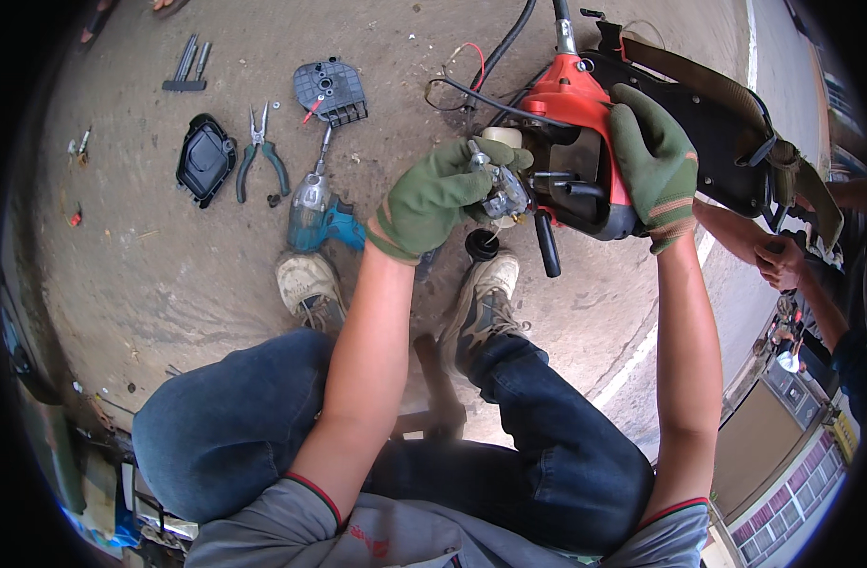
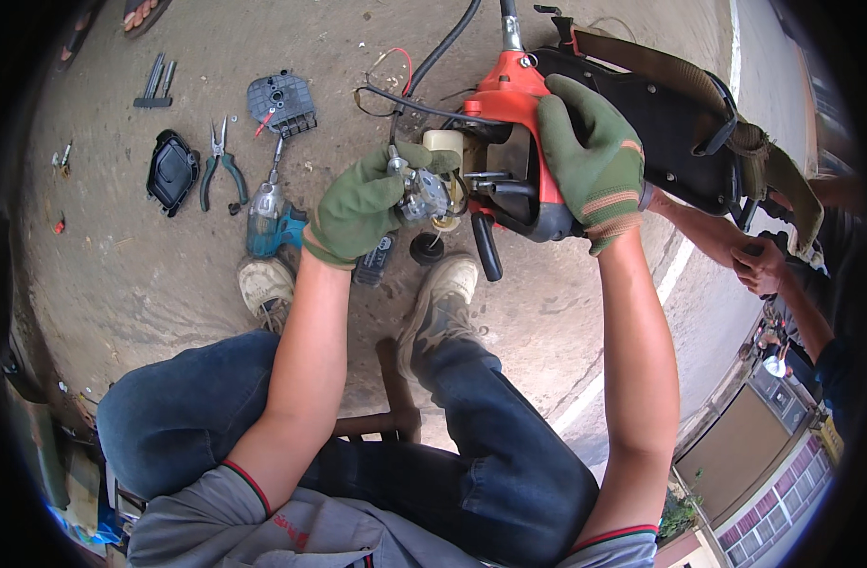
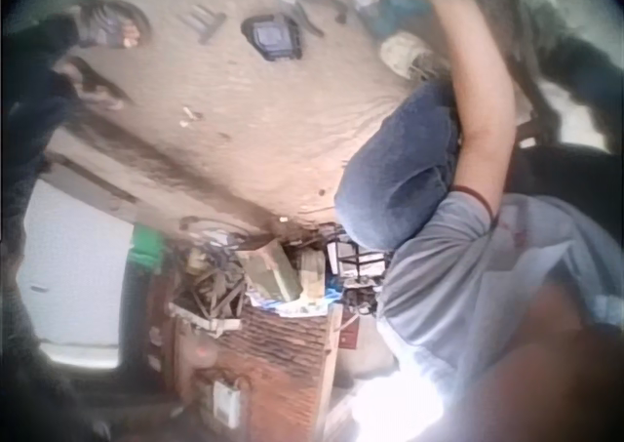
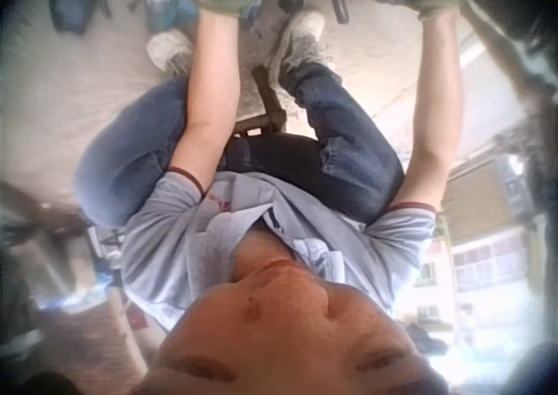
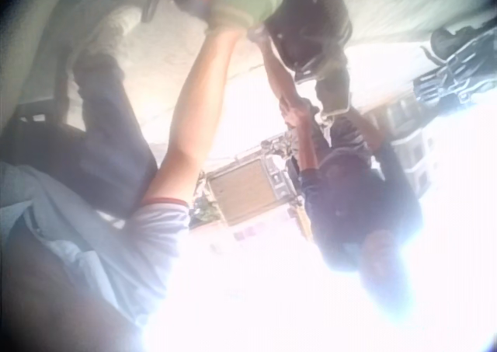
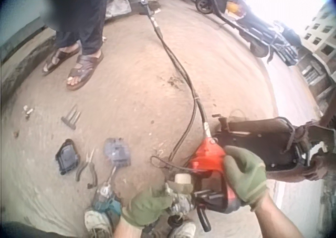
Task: The person works on a small engine carburetor, using a screwdriver to adjust components and a cordless drill to remove or install parts. They briefly stand to wipe their hands with a cloth, then return to continue adjustments on the carburetor.
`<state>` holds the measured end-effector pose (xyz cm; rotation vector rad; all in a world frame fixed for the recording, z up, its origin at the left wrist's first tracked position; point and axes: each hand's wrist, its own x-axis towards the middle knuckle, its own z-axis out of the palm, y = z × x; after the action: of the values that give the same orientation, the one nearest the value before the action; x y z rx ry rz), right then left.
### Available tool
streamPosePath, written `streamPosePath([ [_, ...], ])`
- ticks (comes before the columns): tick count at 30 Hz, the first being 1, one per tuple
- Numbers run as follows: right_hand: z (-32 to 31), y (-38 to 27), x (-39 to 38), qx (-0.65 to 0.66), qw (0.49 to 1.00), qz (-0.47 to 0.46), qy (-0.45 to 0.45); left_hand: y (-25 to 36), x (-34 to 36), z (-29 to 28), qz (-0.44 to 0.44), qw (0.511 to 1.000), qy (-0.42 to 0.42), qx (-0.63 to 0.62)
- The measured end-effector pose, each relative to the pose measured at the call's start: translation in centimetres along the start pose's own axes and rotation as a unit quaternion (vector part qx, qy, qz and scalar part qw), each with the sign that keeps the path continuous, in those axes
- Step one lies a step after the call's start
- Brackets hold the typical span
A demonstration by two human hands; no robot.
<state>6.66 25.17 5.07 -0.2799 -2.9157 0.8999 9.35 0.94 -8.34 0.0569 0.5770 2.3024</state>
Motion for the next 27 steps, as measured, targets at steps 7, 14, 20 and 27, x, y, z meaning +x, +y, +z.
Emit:
streamPosePath([
  [7, -0.1, 0.5, 0.1, -0.002, 1.0, 0.002, -0.003, 0.8, -0.4, -0.8, 0.009, 0.992, 0.106, -0.065],
  [14, -0.1, 0.4, 0.2, -0.006, 1.0, -0.004, -0.005, 1.8, 0.3, 2.8, -0.057, 0.968, 0.239, 0.047],
  [20, -0.2, 0.2, 0.0, -0.005, 1.0, 0.002, -0.005, 2.3, 0.8, 4.2, -0.131, 0.954, 0.101, 0.25],
  [27, -0.2, -0.2, 0.1, 0.012, 0.999, 0.03, -0.023, -0.3, 0.3, 1.1, 0.02, 0.98, -0.047, 0.193],
])
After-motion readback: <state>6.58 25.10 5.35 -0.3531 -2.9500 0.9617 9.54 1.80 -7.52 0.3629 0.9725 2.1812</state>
